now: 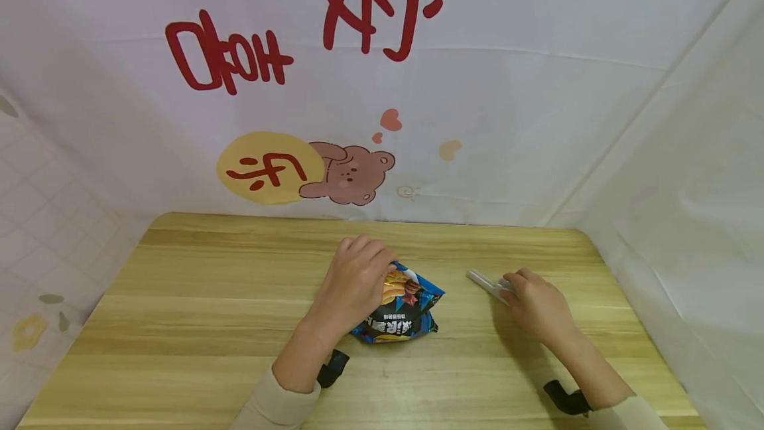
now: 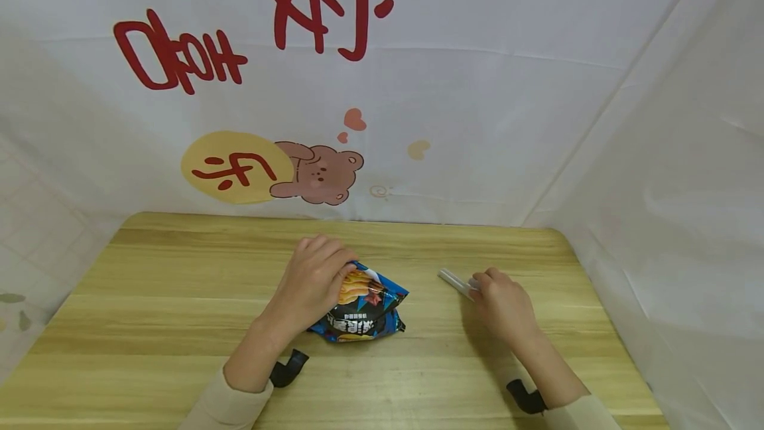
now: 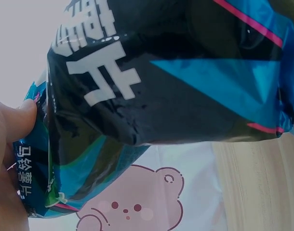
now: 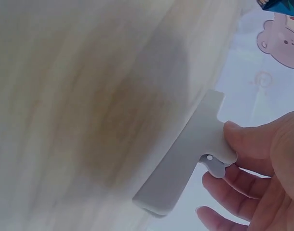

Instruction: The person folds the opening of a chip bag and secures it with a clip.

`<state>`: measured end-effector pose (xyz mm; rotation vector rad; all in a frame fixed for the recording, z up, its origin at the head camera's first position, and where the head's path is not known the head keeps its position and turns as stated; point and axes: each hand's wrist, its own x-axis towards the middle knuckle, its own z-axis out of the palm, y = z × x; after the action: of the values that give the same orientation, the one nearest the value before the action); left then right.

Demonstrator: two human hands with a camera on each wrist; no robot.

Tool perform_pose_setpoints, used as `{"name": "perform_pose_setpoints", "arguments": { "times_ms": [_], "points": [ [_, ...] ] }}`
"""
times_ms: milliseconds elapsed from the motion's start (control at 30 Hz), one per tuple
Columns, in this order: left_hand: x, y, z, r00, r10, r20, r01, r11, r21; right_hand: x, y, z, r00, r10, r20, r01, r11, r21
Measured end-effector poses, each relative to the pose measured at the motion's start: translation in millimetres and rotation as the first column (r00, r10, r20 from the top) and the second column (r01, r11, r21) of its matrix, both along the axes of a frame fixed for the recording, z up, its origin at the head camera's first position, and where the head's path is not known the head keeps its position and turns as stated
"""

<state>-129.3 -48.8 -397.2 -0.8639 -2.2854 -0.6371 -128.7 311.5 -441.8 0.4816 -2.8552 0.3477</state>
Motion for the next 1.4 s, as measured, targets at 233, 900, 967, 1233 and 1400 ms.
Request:
{"name": "perform_pose_setpoints", "arguments": {
  "times_ms": [233,900,967,1233,1400],
  "points": [
    [0.1,0,0.5,1.000,-0.005,0.000,0.005,1.000,0.005,3.8,-4,6.6,0.997,0.020,-0.073,-0.023,0.999,-0.046],
    [-0.4,0,0.4,1.000,0.000,0.003,0.000,1.000,0.003,12.3,-31,21.1,0.970,0.068,-0.235,-0.124,0.965,-0.232],
    [-0.6,1,0.4,1.000,0.003,0.002,-0.003,1.000,0.000,13.2,-36,23.3,0.970,0.067,-0.235,-0.129,0.957,-0.259],
    [-1.6,1,-0.3,1.000,0.003,-0.003,-0.003,1.000,0.000,15.5,-57,28.3,0.974,0.090,-0.210,-0.168,0.905,-0.392],
    [-1.6,1,0.2,1.000,0.007,-0.003,-0.007,1.000,0.000,16.3,-67,30.2,0.958,0.141,-0.249,-0.237,0.879,-0.414]
  ]
}}
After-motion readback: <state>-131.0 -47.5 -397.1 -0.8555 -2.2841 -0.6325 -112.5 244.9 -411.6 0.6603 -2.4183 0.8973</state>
